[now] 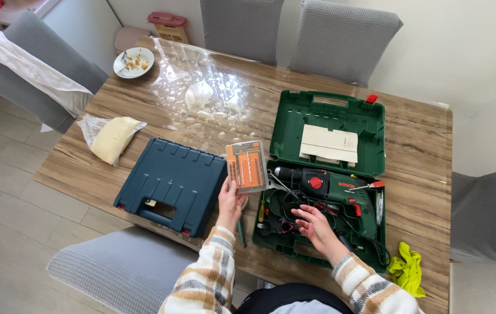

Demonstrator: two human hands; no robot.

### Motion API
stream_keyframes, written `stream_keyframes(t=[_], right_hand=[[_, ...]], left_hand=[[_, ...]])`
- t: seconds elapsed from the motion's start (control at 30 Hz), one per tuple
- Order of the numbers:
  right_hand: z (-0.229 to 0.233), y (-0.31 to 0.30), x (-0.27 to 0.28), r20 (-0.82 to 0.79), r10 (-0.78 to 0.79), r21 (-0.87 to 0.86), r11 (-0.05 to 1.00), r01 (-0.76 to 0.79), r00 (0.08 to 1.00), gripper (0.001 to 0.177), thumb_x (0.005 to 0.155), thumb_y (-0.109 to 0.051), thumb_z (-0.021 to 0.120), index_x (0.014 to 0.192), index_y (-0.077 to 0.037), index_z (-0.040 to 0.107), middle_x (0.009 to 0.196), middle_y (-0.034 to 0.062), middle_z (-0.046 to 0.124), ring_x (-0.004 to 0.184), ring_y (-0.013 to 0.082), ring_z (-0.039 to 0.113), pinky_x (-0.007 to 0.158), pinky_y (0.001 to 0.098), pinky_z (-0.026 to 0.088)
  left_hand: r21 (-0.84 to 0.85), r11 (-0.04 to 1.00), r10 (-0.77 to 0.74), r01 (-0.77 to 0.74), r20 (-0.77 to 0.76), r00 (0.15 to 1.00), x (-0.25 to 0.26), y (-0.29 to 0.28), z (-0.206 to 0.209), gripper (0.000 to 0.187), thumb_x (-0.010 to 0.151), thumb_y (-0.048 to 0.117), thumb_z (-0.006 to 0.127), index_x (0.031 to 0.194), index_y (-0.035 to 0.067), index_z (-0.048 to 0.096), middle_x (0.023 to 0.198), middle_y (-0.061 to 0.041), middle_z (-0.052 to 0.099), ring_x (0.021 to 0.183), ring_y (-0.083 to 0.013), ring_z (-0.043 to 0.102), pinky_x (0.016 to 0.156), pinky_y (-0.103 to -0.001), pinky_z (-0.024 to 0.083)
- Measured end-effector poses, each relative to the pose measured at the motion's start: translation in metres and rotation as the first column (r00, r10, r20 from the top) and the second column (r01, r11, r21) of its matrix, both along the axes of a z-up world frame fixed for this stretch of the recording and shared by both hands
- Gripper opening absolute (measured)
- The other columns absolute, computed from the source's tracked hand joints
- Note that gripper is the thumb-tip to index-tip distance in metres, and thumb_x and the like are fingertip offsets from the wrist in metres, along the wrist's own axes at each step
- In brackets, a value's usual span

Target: The person wipes a blue toolbox and a green Bosch toolbox with a yellow cloth, then opens the green toolbox and removes several tools including pliers, a drill, and a screwdriver, placing them on the table. The person continues to remove and arrange tools on the table.

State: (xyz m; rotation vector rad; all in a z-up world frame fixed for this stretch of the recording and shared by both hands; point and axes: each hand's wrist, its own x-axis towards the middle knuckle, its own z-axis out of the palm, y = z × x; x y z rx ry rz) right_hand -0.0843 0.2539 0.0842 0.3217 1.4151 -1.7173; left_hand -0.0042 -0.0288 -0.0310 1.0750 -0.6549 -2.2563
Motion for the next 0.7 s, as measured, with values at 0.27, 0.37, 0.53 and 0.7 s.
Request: stream_keyframes(t=[0.27, 0.37, 0.53, 0.7], right_hand=[[-0.009, 0.012, -0.014, 0.019, -0.012, 0.036, 0.999, 0.011, 1.000, 0.047, 0.089, -0.015, 0.076, 0.130, -0.008, 0.054, 0.124, 0.0199, 0.071, 0.080, 0.0189, 0.072, 0.057, 0.0233, 0.056], [0.000, 0.011, -0.017, 0.035, -0.033, 0.085, 0.996, 0.030, 0.999, 0.037, 0.091, -0.013, 0.072, 0.125, -0.009, 0.058, 0.119, 0.0187, 0.073, 0.080, 0.0189, 0.069, 0.059, 0.0251, 0.053], [0.008, 0.009, -0.022, 0.052, -0.057, 0.135, 0.990, 0.049, 0.997, 0.027, 0.093, -0.008, 0.067, 0.120, -0.009, 0.063, 0.114, 0.0177, 0.075, 0.082, 0.0198, 0.066, 0.059, 0.0272, 0.050], [-0.005, 0.006, -0.027, 0.059, -0.029, 0.151, 0.988, 0.020, 0.998, 0.027, 0.092, -0.009, 0.069, 0.119, -0.007, 0.065, 0.112, 0.0187, 0.076, 0.079, 0.0193, 0.067, 0.058, 0.0257, 0.050]], left_hand=[[0.061, 0.998, 0.000, -0.008, 0.143, 0.990, -0.013, -0.044, -0.089, 0.038, 0.100, 0.027, 0.069, 0.137, 0.029, 0.061, 0.125, -0.015, 0.067, 0.102, -0.0424, 0.072, 0.085, -0.059, 0.063], [0.061, 0.998, -0.017, 0.005, 0.206, 0.978, -0.019, -0.040, -0.075, 0.036, 0.101, 0.026, 0.064, 0.137, 0.022, 0.061, 0.116, -0.013, 0.070, 0.093, -0.0344, 0.070, 0.077, -0.053, 0.060], [0.070, 0.997, -0.036, 0.019, 0.248, 0.968, -0.031, -0.044, -0.087, 0.037, 0.103, 0.023, 0.058, 0.139, 0.016, 0.060, 0.111, -0.011, 0.072, 0.092, -0.0273, 0.070, 0.071, -0.048, 0.060], [0.131, 0.991, -0.086, 0.041, 0.357, 0.930, -0.038, -0.055, -0.112, 0.038, 0.103, 0.029, 0.060, 0.140, 0.025, 0.059, 0.127, -0.005, 0.059, 0.101, -0.0262, 0.060, 0.076, -0.044, 0.055]])
